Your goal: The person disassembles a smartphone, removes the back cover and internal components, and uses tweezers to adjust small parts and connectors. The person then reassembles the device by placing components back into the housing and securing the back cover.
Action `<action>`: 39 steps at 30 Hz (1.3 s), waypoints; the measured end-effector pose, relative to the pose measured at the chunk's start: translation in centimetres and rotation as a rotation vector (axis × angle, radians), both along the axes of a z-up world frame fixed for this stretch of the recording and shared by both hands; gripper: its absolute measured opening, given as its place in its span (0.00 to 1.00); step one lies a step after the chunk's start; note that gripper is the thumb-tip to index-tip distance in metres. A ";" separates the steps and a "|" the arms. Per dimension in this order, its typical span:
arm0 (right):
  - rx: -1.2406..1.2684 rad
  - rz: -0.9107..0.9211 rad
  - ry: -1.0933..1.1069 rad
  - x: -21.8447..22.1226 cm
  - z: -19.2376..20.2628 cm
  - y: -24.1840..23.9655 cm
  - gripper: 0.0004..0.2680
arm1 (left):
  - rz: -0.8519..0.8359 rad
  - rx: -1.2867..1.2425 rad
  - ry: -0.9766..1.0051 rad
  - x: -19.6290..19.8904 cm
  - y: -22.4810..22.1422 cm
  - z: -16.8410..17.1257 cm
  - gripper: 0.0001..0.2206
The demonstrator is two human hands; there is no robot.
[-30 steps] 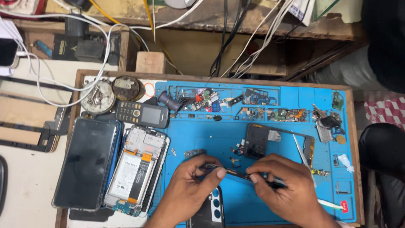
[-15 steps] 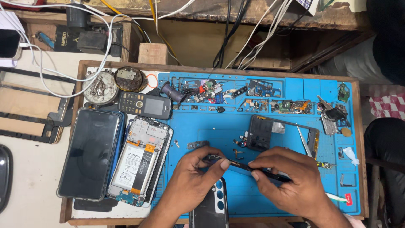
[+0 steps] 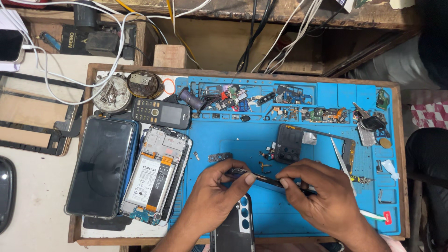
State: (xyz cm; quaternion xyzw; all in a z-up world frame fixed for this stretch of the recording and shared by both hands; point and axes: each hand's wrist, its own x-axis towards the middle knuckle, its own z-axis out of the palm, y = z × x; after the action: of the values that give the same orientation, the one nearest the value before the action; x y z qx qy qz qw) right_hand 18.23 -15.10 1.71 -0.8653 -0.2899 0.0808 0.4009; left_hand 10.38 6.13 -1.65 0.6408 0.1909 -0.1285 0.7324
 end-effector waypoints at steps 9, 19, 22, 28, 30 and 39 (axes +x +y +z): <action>-0.007 0.013 0.003 0.1 -0.1 0.1 0.05 | -0.002 0.004 0.060 0.1 0.0 0.3 0.13; -0.020 0.008 -0.017 0.0 0.0 0.3 0.05 | -0.002 0.009 0.042 0.1 -0.1 0.3 0.13; -0.021 -0.008 0.008 0.0 0.1 0.2 0.04 | -0.003 0.013 0.032 0.0 0.0 0.2 0.14; -0.023 0.006 0.001 0.2 0.2 0.2 0.04 | -0.005 0.024 0.026 0.0 0.0 0.2 0.15; -0.020 0.004 0.016 0.2 0.2 0.2 0.04 | -0.004 0.031 0.010 0.0 0.0 0.2 0.15; -0.034 -0.003 0.011 0.2 0.0 0.2 0.05 | -0.009 0.027 0.036 0.1 0.1 0.5 0.15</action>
State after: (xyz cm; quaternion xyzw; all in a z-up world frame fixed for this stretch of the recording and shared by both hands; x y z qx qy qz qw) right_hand 18.39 -14.92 1.73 -0.8719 -0.2851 0.0897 0.3880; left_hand 10.47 6.20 -1.19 0.6491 0.2026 -0.1407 0.7196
